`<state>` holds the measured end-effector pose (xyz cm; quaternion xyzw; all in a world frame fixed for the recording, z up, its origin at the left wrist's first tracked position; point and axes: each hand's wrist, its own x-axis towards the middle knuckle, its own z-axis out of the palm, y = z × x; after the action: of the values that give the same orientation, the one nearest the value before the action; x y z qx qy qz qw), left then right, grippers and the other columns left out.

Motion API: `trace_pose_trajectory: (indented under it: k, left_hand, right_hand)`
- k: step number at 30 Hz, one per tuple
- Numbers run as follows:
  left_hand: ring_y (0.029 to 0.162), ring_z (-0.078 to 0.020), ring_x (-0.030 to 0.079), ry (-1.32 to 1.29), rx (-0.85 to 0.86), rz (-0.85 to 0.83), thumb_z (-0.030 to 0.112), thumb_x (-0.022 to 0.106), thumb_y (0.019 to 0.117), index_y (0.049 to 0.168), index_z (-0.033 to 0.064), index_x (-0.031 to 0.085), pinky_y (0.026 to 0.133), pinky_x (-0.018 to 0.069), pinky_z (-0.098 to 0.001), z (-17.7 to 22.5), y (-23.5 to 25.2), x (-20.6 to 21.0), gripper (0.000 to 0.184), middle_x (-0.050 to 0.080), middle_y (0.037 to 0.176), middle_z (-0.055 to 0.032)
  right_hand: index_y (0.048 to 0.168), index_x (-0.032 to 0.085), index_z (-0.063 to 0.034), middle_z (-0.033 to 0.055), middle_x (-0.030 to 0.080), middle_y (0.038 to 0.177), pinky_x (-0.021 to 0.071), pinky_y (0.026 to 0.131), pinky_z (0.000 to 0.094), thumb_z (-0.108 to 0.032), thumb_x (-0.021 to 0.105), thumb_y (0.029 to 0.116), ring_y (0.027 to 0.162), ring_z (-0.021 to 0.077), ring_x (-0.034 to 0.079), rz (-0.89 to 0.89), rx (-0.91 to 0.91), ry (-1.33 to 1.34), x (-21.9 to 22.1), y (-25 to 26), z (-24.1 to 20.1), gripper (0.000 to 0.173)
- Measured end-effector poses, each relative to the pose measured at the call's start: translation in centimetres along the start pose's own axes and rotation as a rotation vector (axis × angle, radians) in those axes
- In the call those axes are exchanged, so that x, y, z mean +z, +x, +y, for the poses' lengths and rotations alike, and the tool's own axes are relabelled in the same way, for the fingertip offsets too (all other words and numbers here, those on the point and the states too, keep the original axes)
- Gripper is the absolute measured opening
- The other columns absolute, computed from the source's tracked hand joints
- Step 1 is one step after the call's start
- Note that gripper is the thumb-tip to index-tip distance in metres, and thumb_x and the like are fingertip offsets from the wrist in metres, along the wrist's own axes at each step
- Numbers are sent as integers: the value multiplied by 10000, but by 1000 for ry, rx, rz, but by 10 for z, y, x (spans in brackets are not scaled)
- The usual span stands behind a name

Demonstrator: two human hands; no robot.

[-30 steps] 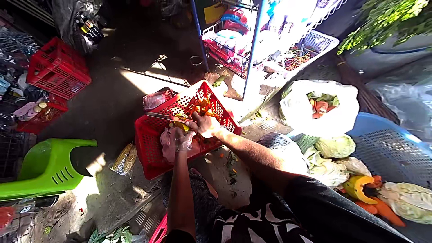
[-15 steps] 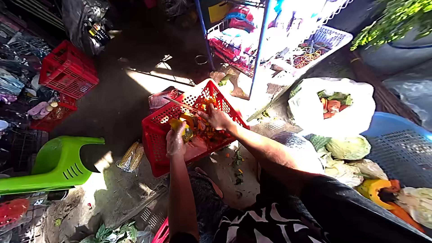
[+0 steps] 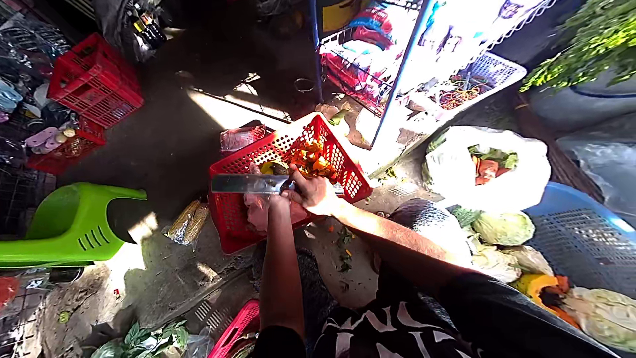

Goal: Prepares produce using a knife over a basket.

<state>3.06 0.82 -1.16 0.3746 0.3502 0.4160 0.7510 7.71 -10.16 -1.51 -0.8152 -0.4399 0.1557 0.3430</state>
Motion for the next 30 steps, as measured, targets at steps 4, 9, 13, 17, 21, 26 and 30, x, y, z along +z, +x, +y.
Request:
trace_pose_trajectory:
  k: [4, 9, 13, 17, 21, 26, 30]
  left_hand:
    - [1056, -216, 630, 20, 22, 65, 486, 413, 1070, 1332, 139, 530, 884, 550, -465, 13, -11, 12, 451, 624, 1179, -90]
    - [878, -103, 617, 41, 29, -89, 516, 256, 1088, 1214, 139, 535, 748, 544, -321, 0, -3, -1, 486, 620, 976, -25]
    - [1008, -22, 607, 66, 131, -165, 453, 247, 1109, 1309, 172, 519, 854, 529, -242, -5, -8, -9, 439, 628, 1106, 26]
    - [1014, -36, 605, 120, 144, -114, 424, 242, 1116, 1332, 148, 507, 859, 530, -258, -12, 1, -12, 440, 622, 1124, 6]
    - [1034, -175, 608, 20, 39, 27, 441, 323, 1099, 1330, 137, 514, 887, 532, -417, -5, 4, 0, 427, 610, 1162, -61]
    - [964, -189, 634, 86, 90, 87, 473, 389, 1080, 1276, 114, 548, 820, 558, -420, 9, -1, 6, 438, 625, 1088, -88]
    - [1005, -166, 641, 158, 134, 67, 493, 316, 1093, 1305, 114, 558, 856, 556, -403, -1, 13, -1, 497, 649, 1123, -78]
  right_hand:
    - [1430, 481, -127, 221, 698, 902, 527, 765, 677, -569, 396, 1073, 862, 461, 697, -4, 287, 173, -21, 23, 30, 575]
    - [1310, 567, 1, 186, 692, 819, 536, 743, 630, -517, 402, 1076, 822, 427, 707, 7, -3, 30, -18, -8, -20, 592]
    - [1189, 628, -23, 146, 675, 741, 538, 657, 584, -569, 404, 1059, 736, 388, 703, 115, -138, -4, 2, -14, -17, 605]
    - [1157, 633, -43, 145, 665, 744, 534, 669, 583, -554, 413, 1063, 742, 378, 697, 74, -161, 41, 3, -8, -8, 564]
    - [1343, 531, -99, 188, 690, 875, 533, 784, 631, -550, 401, 1077, 877, 419, 702, -119, 108, 91, -2, 14, 14, 540]
    - [1443, 468, -137, 239, 709, 1011, 523, 816, 690, -587, 382, 1069, 980, 478, 694, -102, 371, 102, -17, 31, 29, 591]
    - [1320, 542, -72, 185, 687, 872, 530, 791, 624, -515, 414, 1084, 879, 414, 698, -124, 143, 79, -33, 4, -18, 518]
